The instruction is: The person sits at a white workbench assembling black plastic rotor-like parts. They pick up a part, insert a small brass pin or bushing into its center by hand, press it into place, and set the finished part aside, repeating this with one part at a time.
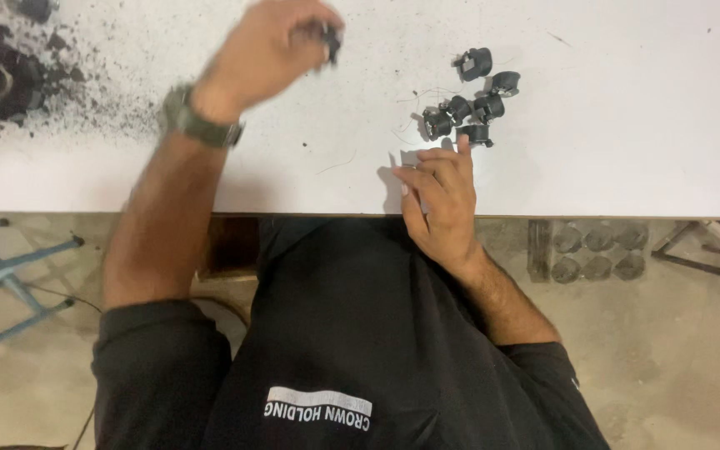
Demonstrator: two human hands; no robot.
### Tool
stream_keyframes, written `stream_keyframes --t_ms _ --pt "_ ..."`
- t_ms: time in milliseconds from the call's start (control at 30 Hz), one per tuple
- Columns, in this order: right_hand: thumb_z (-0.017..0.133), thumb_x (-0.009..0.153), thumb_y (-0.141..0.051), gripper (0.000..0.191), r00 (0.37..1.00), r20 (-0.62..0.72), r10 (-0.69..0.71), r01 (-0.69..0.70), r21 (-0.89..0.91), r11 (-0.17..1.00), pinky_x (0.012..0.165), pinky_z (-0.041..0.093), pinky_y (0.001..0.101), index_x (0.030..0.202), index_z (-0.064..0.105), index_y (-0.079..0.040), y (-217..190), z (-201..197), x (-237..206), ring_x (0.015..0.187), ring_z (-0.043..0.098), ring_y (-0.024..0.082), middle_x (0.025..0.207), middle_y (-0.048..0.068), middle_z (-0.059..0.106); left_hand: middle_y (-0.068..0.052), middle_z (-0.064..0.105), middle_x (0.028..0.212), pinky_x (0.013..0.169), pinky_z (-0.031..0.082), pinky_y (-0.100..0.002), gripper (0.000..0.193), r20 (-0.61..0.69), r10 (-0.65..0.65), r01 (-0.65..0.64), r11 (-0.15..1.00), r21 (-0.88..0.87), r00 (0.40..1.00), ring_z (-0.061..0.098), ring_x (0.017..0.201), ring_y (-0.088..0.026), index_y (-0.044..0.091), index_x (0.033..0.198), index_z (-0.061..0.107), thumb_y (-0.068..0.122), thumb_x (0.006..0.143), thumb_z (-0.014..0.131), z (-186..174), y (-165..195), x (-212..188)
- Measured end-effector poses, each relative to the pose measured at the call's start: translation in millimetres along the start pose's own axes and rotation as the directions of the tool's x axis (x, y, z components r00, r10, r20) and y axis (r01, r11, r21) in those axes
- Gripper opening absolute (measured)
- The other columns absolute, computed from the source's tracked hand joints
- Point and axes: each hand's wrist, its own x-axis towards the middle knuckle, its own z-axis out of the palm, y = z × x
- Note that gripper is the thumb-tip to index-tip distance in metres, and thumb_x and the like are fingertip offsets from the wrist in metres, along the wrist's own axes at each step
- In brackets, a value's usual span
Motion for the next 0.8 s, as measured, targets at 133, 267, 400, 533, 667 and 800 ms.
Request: stream_keyframes --t_ms 133,267,400,533,667,800 --pt "0.089 0.085 -0.023 0.053 0.999 0.019 -0.030 0.029 0.055 0.998 0.124 0.020 0.0620 0.128 0.068 0.001 -3 0 4 0.124 0.054 0.037 0.113 0.014 0.055 0.001 0.070 0.093 0.062 0.048 -0.020 0.028 0.317 -0.149 0.292 0.832 -0.471 0.937 0.058 0.072 -0.005 0.007 0.127 0.064 0.006 0.099 0.060 33 12 -67" --pt "0.093 0.079 -0.023 0.049 0.993 0.080 -0.084 0.074 0.116 0.990 0.126 0.020 0.0623 0.121 0.073 -0.007 -6 9 9 0.126 0.054 0.033 0.110 0.009 0.054 0.001 0.070 0.100 0.063 0.047 -0.022 0.028 0.333 -0.114 0.267 0.847 -0.459 0.936 0.059 0.073 -0.005 0.006 0.123 0.053 0.005 0.096 0.062 56 15 -94" --pt "0.092 0.078 -0.017 0.038 0.996 0.064 -0.069 0.065 0.066 0.996 0.128 0.018 0.0626 0.110 0.074 -0.010 -8 12 12 0.125 0.055 0.030 0.108 0.007 0.055 -0.002 0.074 0.096 0.066 0.050 -0.029 0.030 0.326 -0.400 0.461 0.877 -0.136 0.857 0.065 0.073 -0.014 0.011 0.125 0.062 0.008 0.095 0.064 59 29 -100" --pt "0.093 0.079 -0.019 0.037 0.997 0.066 -0.042 0.043 -0.023 0.999 0.126 0.014 0.0641 0.108 0.072 -0.009 -9 15 8 0.123 0.053 0.031 0.107 0.008 0.055 -0.011 0.063 0.134 0.096 0.053 -0.042 0.050 -0.008 0.060 -0.058 0.984 0.171 0.998 0.061 0.120 -0.029 0.008 0.131 0.064 0.006 0.081 0.070 68 43 -110" --pt "0.090 0.079 -0.016 0.037 0.997 0.073 -0.037 0.040 -0.045 0.998 0.128 0.014 0.0631 0.108 0.070 -0.005 -7 16 5 0.127 0.053 0.032 0.112 0.010 0.057 -0.009 0.059 0.140 0.103 0.048 -0.046 0.036 -0.020 0.118 -0.109 0.965 0.238 0.993 0.051 0.134 -0.029 0.011 0.123 0.073 0.016 0.088 0.080 85 44 -115" --pt "0.089 0.081 -0.014 0.031 0.999 0.043 -0.033 0.036 -0.073 0.997 0.129 0.015 0.0621 0.104 0.070 -0.007 -4 15 5 0.126 0.053 0.031 0.111 0.008 0.056 -0.003 0.060 0.139 0.106 0.046 -0.046 0.019 0.009 0.139 -0.135 0.943 0.303 0.990 0.050 0.139 -0.028 0.015 0.105 0.078 0.019 0.086 0.080 94 41 -114"
